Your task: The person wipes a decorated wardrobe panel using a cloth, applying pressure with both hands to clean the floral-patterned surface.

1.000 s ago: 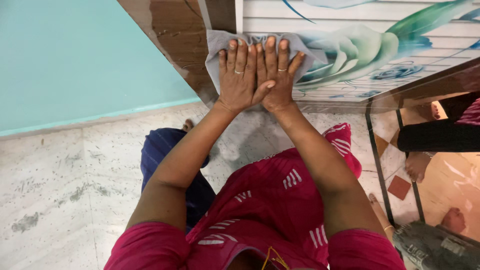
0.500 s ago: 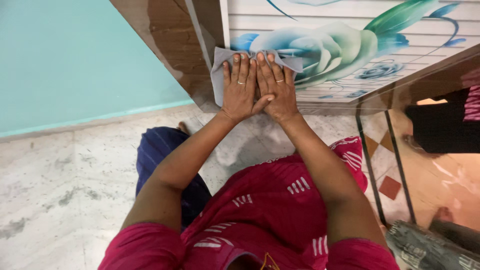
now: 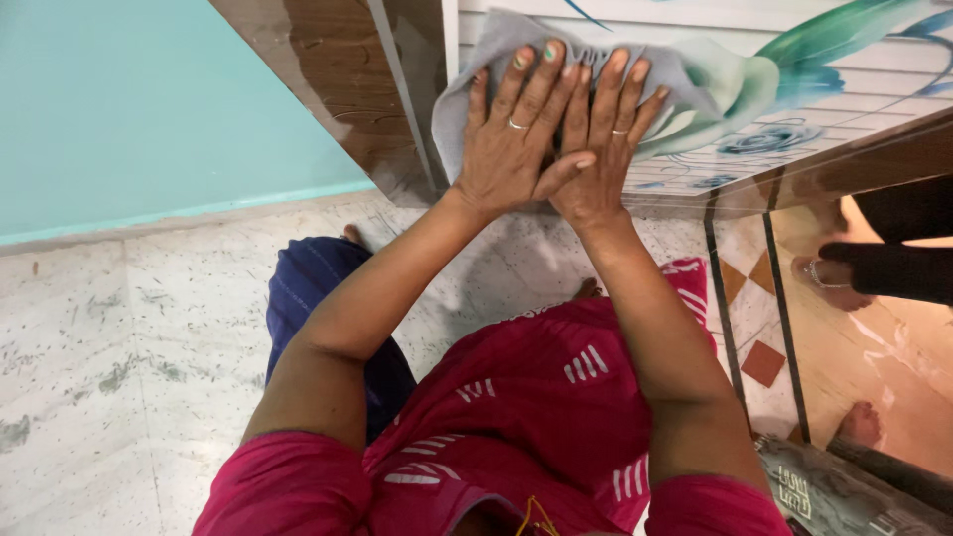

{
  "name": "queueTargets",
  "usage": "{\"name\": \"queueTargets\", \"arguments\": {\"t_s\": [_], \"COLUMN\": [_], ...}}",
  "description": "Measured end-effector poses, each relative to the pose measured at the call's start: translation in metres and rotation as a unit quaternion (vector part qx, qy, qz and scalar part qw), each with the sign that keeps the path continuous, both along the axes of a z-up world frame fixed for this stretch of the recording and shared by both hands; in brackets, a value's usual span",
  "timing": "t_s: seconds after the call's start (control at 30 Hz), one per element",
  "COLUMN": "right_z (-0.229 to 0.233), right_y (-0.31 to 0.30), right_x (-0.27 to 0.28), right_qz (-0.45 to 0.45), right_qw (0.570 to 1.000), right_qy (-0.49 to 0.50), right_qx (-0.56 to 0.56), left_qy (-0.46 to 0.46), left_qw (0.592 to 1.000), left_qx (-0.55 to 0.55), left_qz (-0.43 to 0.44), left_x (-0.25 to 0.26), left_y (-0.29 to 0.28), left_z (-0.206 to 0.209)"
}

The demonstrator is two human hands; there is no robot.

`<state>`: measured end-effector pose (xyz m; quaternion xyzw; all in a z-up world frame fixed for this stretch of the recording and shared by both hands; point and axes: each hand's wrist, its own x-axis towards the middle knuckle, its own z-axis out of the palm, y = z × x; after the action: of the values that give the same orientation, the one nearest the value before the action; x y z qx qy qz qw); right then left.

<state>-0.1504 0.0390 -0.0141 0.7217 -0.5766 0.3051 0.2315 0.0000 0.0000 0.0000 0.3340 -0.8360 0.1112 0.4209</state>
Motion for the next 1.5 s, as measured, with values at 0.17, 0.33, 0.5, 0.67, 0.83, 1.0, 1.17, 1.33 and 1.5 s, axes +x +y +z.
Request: {"name": "queueTargets", "arguments": {"t_s": [0.17, 0.33, 0.5, 0.67, 0.83, 1.0, 1.17, 1.33, 1.5], "right_z": [0.015, -0.006, -0.027, -0.031, -0.028, -0.036, -0.049, -0.038, 0.006], "right_y": [-0.018, -0.030, -0.029, -0.010, 0.013, 0.022, 0.022, 0.013, 0.002], "right_x": [0.032, 0.045, 0.048, 0.043, 0.019, -0.013, -0.038, -0.049, -0.080], "right_qz": [-0.014, -0.026, -0.022, 0.012, 0.029, 0.045, 0.015, -0.014, -0.043], "right_qw": [0.998, 0.997, 0.996, 0.997, 0.992, 0.989, 0.994, 0.997, 0.999], "right_qy": [-0.013, 0.023, 0.066, 0.082, 0.102, 0.103, 0.097, 0.063, -0.010], "right_qx": [-0.059, -0.064, -0.062, 0.008, 0.066, 0.099, 0.054, 0.041, -0.009], "left_qy": [0.019, -0.004, -0.017, -0.009, -0.007, -0.048, -0.067, -0.077, -0.097], "left_qw": [0.999, 0.996, 0.996, 0.998, 0.997, 0.994, 0.993, 0.995, 0.983], "left_qx": [-0.018, -0.066, -0.045, 0.027, 0.062, 0.098, 0.096, 0.060, 0.117], "left_qz": [0.034, 0.067, 0.079, 0.060, 0.036, 0.008, -0.012, -0.026, -0.106], "left_x": [0.023, 0.044, 0.050, 0.043, 0.027, 0.004, -0.015, -0.028, -0.048], "left_y": [-0.011, -0.020, -0.015, 0.004, 0.018, 0.027, 0.022, 0.017, 0.023], "left_z": [0.002, -0.015, -0.042, -0.065, -0.078, -0.080, -0.073, -0.031, 0.050]}}
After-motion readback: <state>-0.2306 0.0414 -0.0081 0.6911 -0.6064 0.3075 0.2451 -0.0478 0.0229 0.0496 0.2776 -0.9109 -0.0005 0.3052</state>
